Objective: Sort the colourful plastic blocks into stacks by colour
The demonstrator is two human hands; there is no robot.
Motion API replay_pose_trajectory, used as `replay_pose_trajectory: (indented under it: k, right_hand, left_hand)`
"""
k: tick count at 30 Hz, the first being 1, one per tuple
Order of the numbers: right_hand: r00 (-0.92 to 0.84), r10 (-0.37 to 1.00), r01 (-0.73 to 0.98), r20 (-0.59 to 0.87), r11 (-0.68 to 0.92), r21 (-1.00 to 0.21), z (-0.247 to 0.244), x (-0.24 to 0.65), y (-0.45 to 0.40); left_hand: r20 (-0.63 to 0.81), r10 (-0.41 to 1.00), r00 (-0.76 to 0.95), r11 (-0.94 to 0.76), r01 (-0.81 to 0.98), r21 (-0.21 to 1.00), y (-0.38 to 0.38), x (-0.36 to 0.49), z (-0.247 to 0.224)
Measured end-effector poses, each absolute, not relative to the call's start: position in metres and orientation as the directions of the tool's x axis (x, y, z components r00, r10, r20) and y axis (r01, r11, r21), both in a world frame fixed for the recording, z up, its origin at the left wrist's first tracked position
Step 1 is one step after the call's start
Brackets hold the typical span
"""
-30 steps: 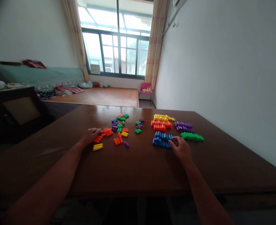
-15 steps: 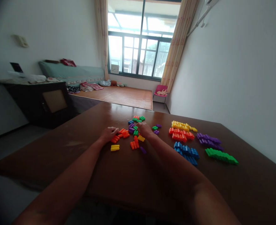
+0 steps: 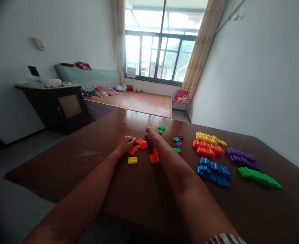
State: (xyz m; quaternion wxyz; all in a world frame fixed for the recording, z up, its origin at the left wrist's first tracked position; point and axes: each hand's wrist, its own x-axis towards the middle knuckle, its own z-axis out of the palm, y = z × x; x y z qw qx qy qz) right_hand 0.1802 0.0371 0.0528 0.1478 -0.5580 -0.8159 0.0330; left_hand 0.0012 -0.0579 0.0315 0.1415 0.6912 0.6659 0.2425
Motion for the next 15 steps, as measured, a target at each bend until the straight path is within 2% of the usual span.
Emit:
replay_pose_trajectory:
  k: [4,8,11,15]
  right_hand:
    - [-0.359,0.855,0.85,0.375,0.465,-0.247,0.079,0.2,-0.004]
    - [-0.305,0.789,0.737,0.533,0.55,-0.392,0.099,0.274,-0.065]
    - [-0.137,0.849,0.697,0.511,0.449,-0.559,0.096,0.353,-0.113]
    - [0.185,0.881,0.625,0.436,0.237,-0.744,0.07,0.446,-0.17]
  left_hand:
    - [0.157,0.987,0.017,-0.098,0.843,0.528,-0.056,0.0,0.029]
    - [0.158,0.987,0.038,-0.117,0.841,0.529,-0.056,0.0,0.031]
    - [0.163,0.986,0.047,-0.128,0.837,0.532,-0.055,-0.001,0.032]
    - [0.18,0.981,0.072,-0.158,0.838,0.523,-0.052,-0.002,0.032]
